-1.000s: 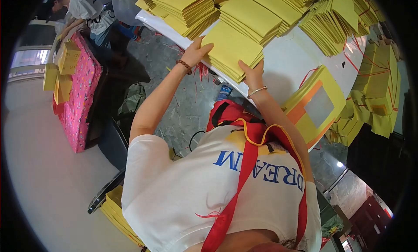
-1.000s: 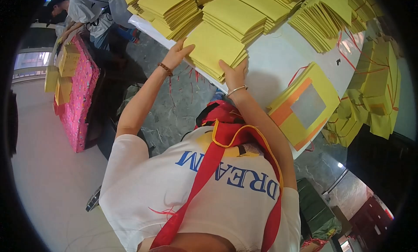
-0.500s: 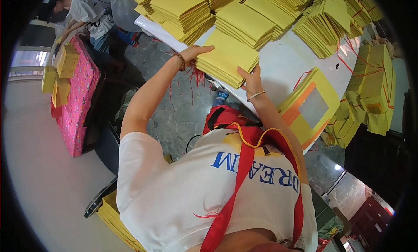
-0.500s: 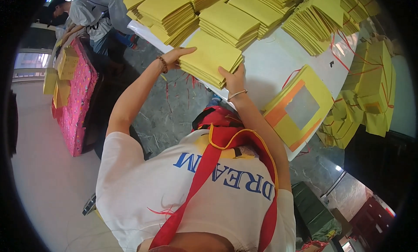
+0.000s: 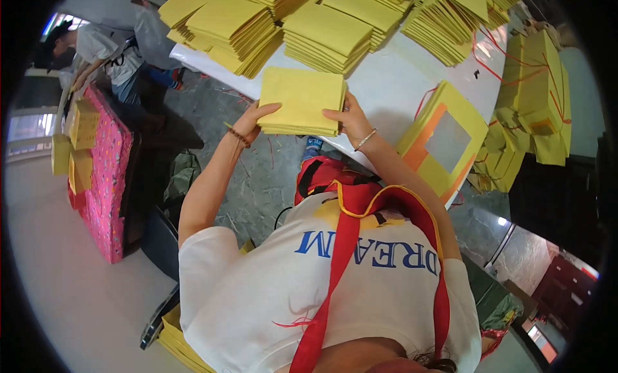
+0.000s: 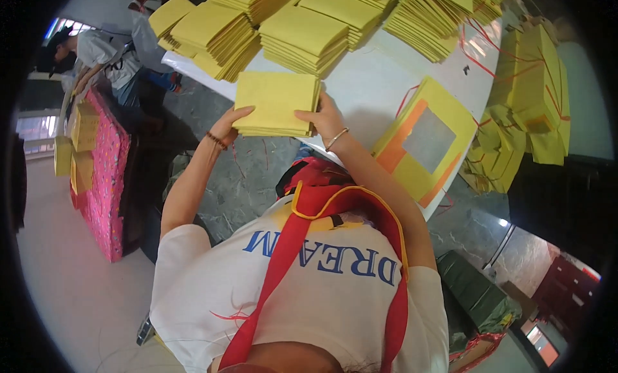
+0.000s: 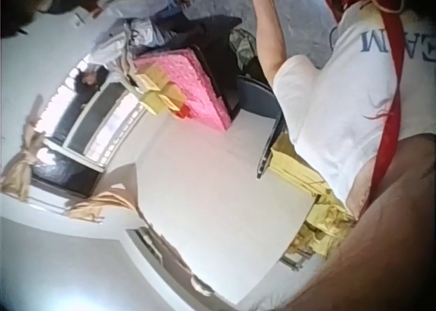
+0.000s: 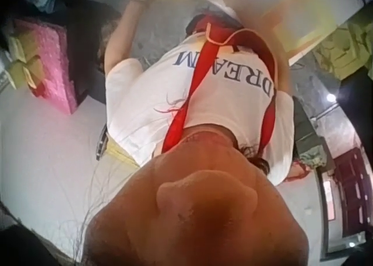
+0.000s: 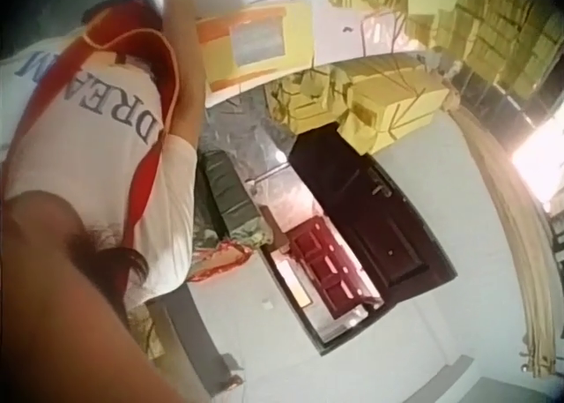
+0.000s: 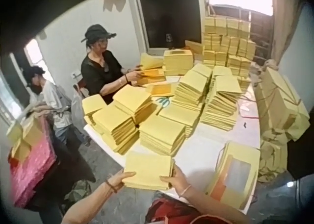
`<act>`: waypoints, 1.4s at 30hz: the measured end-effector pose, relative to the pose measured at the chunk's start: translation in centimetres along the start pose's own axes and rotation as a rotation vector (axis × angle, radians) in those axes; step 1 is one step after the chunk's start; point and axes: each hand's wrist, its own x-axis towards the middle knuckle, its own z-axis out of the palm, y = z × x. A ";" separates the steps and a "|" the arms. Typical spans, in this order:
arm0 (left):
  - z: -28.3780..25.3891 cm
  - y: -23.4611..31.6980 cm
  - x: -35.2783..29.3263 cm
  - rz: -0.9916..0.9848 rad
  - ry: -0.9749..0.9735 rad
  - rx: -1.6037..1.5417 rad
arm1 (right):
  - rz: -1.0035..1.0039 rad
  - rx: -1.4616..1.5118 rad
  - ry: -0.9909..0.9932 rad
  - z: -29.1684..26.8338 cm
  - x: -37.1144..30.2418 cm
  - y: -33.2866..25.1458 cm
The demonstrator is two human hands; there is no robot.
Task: Folding and stacking yellow paper sheets and applying silver foil squares.
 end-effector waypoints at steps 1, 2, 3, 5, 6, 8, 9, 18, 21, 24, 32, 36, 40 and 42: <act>0.0 -0.3 -0.3 0.022 0.001 -0.074 | 0.062 -0.017 -0.009 0.0 0.2 -0.3; 0.1 -0.7 -0.8 0.019 -0.015 -0.071 | 0.054 -0.020 0.005 -0.1 0.0 -0.5; 0.1 -1.2 -1.3 0.036 -0.019 -0.151 | 0.026 -0.009 -0.022 0.6 -0.5 -1.4; 0.6 -2.0 -2.1 0.096 -0.045 -0.284 | 0.046 -0.001 -0.042 0.2 -0.6 -1.6; 1.0 -2.1 -2.4 0.094 -0.054 -0.285 | 0.043 -0.005 -0.035 0.0 -0.7 -2.0; 2.1 -2.1 -2.5 0.229 -0.091 -0.250 | 0.017 -0.131 -0.161 -0.9 -1.0 -3.3; 2.8 -1.6 -2.6 0.256 -0.077 -0.223 | 0.005 -0.195 -0.225 -1.3 -1.3 -4.2; 1.8 -5.3 4.8 0.699 0.012 0.978 | -0.090 -0.747 -0.304 -6.6 -0.3 -4.7; 1.7 -5.3 4.7 0.696 -0.012 0.984 | -0.178 -0.913 -0.314 -7.5 -0.6 -4.5; 2.6 -5.3 4.3 0.720 0.007 1.040 | -0.236 -0.955 -0.313 -7.7 -0.6 -3.6; 4.7 -2.4 3.3 0.577 -0.037 0.930 | -0.106 -0.731 -0.218 -7.2 -0.9 -4.3; 4.4 -3.9 3.9 0.742 0.034 1.117 | -0.125 -0.787 -0.213 -7.7 -1.0 -4.6; 3.9 -4.4 4.3 0.757 0.058 1.288 | 0.025 -0.718 -0.149 -7.2 -0.9 -5.0; 4.0 -3.8 3.6 0.706 0.026 1.268 | -0.031 -0.754 -0.169 -7.1 -0.8 -5.5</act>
